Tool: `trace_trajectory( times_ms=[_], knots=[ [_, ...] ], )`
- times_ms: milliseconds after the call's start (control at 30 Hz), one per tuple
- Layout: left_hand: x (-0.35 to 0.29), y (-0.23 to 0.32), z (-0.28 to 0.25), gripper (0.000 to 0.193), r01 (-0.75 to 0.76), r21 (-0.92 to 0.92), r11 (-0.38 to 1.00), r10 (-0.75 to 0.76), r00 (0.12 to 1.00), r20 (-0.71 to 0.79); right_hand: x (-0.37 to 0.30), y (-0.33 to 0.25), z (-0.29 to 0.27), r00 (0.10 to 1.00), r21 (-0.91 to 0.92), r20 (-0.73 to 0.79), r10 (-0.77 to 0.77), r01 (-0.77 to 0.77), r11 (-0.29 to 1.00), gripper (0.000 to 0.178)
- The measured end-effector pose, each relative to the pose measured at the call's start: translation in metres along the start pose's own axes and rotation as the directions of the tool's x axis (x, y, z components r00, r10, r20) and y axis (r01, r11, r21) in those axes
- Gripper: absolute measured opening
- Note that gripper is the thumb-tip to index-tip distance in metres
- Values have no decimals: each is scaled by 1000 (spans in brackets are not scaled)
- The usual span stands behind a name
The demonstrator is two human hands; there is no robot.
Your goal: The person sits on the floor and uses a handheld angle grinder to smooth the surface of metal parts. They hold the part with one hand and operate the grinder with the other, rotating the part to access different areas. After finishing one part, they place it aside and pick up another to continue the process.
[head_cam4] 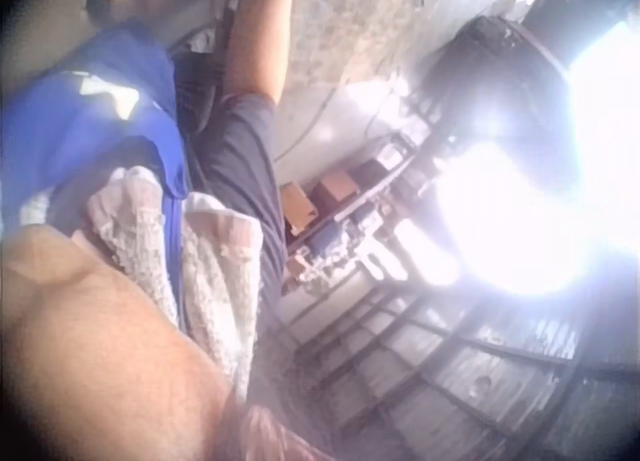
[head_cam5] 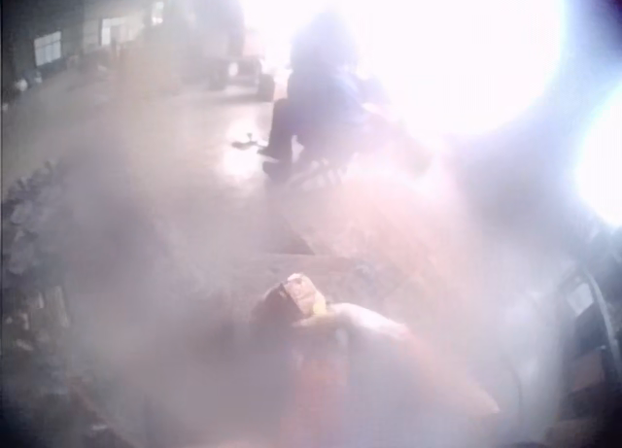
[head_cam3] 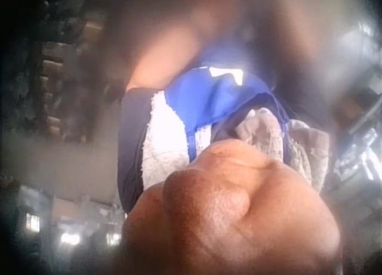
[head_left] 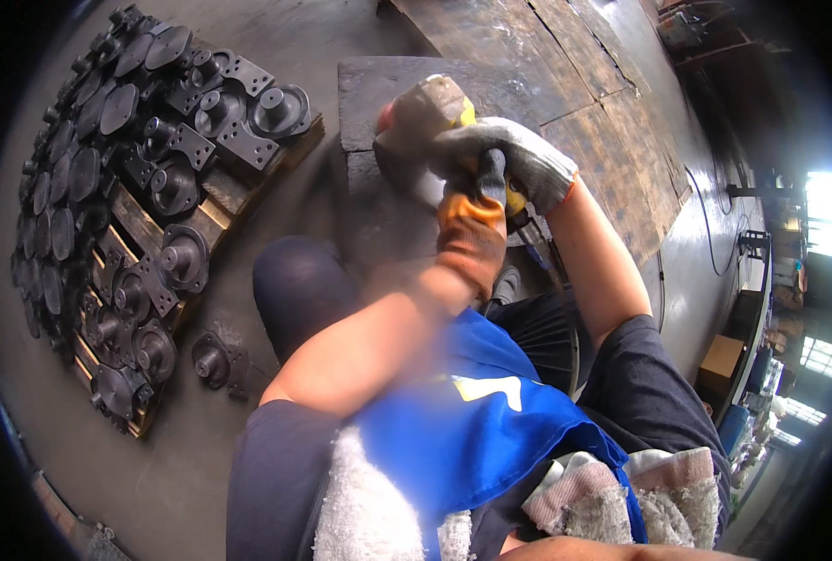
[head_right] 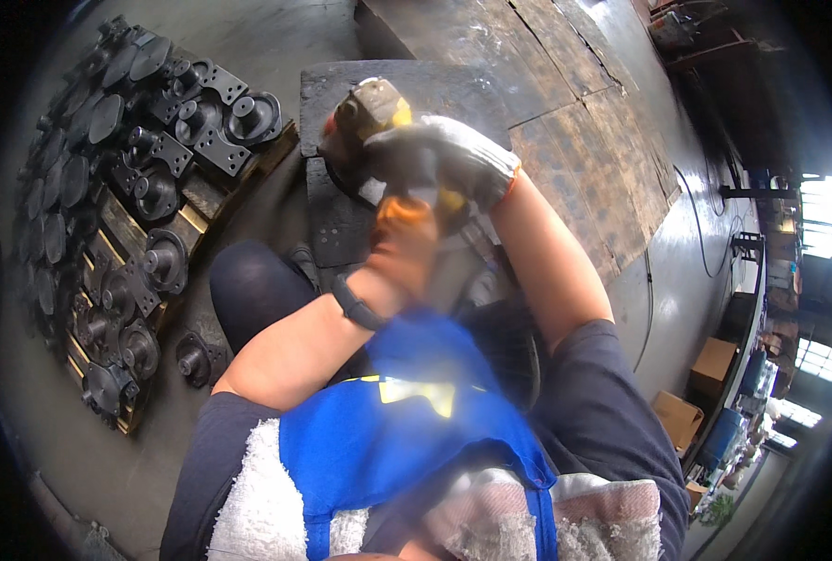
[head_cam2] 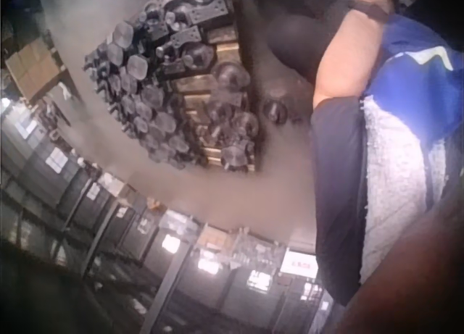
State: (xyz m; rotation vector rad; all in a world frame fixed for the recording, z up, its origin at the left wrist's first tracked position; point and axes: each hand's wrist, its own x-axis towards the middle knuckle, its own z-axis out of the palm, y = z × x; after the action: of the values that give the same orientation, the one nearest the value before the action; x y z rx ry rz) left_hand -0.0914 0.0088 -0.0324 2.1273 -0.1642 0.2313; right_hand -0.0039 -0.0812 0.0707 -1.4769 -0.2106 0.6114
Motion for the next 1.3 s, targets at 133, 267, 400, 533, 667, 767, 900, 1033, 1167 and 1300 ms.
trace_trajectory(
  times_ms=[133, 267, 400, 533, 667, 767, 900, 1033, 1167, 1300],
  knots=[
    [-14, 5, -12, 25, -55, -92, 994, 60, 997, 54, -14, -5, 19, 989, 19, -108, 104, -102, 995, 23],
    [-1, 10, -25, 30, -54, -101, 993, 70, 984, 161, -18, -2, 22, 952, 178, -207, 224, -189, 966, 21],
    [16, 3, -7, 44, 104, -239, 965, -84, 992, 96, -14, -4, 19, 933, 280, -276, 232, -153, 948, 25],
    [13, -5, -1, 45, 82, -144, 986, -64, 990, 127, -6, 6, 5, 960, 55, -238, 146, -137, 989, 26],
    [30, 12, -25, 42, 175, -72, 982, -154, 961, 229, -4, 0, 9, 959, 170, -240, 150, -110, 979, 26],
    [29, 4, -17, 42, 239, -288, 927, -180, 959, 217, -5, -6, 17, 966, 157, -232, 110, -75, 985, 27],
    [13, 18, -29, 39, 161, -252, 954, -143, 986, 86, -9, -10, 19, 994, 89, -67, 82, -76, 993, 29],
    [-20, 40, -48, 24, -6, -107, 994, 20, 991, 136, -30, -2, 25, 988, -118, -118, 94, -108, 987, 26],
    [-67, 45, -51, 28, -190, -26, 981, 191, 959, 211, -72, -1, 45, 902, 205, -191, 387, -349, 915, 33],
    [-83, 57, -47, 27, -258, -116, 959, 282, 909, 307, -127, 12, 47, 826, 228, -324, 461, -404, 886, 31]
  ],
)
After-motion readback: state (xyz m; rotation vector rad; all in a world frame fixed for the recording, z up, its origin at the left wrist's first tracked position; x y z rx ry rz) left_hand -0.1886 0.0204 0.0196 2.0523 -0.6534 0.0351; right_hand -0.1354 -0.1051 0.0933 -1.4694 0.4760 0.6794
